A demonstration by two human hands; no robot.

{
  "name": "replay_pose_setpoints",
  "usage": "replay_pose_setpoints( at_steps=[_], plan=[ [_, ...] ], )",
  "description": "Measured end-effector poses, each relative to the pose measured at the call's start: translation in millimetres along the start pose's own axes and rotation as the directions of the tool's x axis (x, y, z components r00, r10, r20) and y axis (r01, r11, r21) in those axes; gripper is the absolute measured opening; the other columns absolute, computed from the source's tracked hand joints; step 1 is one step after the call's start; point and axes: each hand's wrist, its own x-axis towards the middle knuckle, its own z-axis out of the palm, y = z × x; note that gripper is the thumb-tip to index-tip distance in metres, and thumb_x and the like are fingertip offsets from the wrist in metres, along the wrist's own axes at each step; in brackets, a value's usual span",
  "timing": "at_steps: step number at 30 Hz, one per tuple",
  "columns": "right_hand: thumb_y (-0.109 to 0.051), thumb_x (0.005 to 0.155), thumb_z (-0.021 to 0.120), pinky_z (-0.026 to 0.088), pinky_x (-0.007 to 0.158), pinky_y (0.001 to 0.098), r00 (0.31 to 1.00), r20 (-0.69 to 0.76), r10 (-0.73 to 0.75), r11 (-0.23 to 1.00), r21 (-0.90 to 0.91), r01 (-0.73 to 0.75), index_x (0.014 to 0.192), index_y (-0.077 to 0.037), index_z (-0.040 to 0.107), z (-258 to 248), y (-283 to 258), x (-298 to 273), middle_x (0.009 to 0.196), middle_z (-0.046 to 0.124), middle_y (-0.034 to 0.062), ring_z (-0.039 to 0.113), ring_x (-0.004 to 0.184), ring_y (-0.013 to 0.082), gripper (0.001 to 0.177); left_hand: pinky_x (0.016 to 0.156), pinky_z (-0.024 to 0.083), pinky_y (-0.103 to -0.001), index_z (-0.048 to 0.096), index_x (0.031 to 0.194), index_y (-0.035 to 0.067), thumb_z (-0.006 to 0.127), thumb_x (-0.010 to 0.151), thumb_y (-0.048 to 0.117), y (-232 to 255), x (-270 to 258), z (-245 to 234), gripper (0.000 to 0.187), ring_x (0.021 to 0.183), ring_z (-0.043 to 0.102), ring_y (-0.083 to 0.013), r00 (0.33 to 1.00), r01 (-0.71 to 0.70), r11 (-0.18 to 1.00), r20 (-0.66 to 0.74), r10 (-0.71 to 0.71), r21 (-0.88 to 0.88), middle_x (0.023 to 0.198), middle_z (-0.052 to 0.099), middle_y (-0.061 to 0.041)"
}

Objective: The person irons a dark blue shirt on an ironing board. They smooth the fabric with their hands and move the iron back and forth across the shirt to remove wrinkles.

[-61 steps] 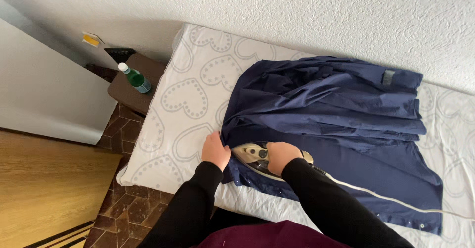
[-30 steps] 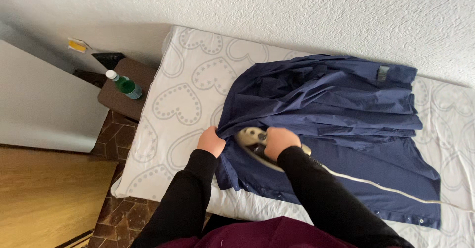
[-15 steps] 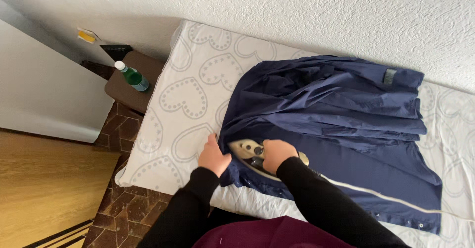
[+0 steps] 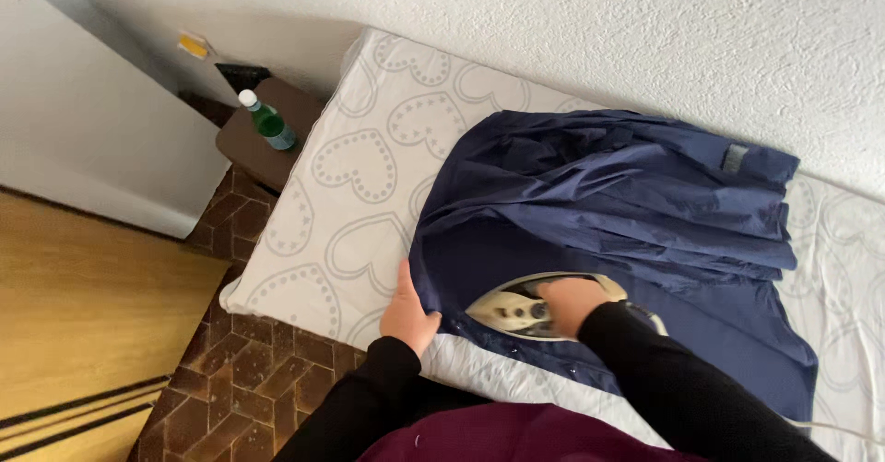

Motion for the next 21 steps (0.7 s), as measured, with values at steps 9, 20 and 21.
replay_pose_setpoints(
  at_steps=[9,20,21],
  plan=[
    [-0.017,0.082,0.065,0.060,0.088,0.0474,0.999,0.031,-0.037,0.995,-0.094,0.040,0.117,-0.014,0.066,30.6,24.6,6.6,0.100,0.074,0.0099,0.074,0.102,0.0322,0.034,0.107,0.052,-0.043,-0.008,0.167,0.025,0.060,0.096,0.018,-21.7,4.9,3.7,0.098,0.126,0.064,-0.0336,1.000,0.004,0.999,-0.018,-0.003,0.039,0.142,0.060,-0.017],
    [-0.018,0.082,0.066,0.061,0.083,0.0487,0.997,-0.068,-0.025,1.000,0.007,0.025,0.112,-0.012,0.069,23.1,-35.8,54.9,0.096,0.075,0.0125,0.075,0.096,0.0335,0.031,0.109,0.050,-0.047,-0.001,0.167,0.023,0.066,0.094,0.015,-43.1,22.6,15.9,0.100,0.125,0.064,-0.0373,0.998,-0.018,1.000,-0.064,0.017,-0.003,0.132,0.066,-0.023],
    [-0.019,0.082,0.065,0.061,0.083,0.0466,0.997,-0.077,-0.003,1.000,0.022,0.005,0.112,-0.012,0.069,19.1,-40.5,54.7,0.095,0.074,0.0107,0.074,0.094,0.0324,0.032,0.108,0.050,-0.046,0.000,0.167,0.022,0.065,0.095,0.015,-44.1,21.8,16.0,0.098,0.125,0.065,-0.0372,0.997,-0.018,1.000,-0.070,0.016,-0.020,0.131,0.066,-0.023]
  ],
)
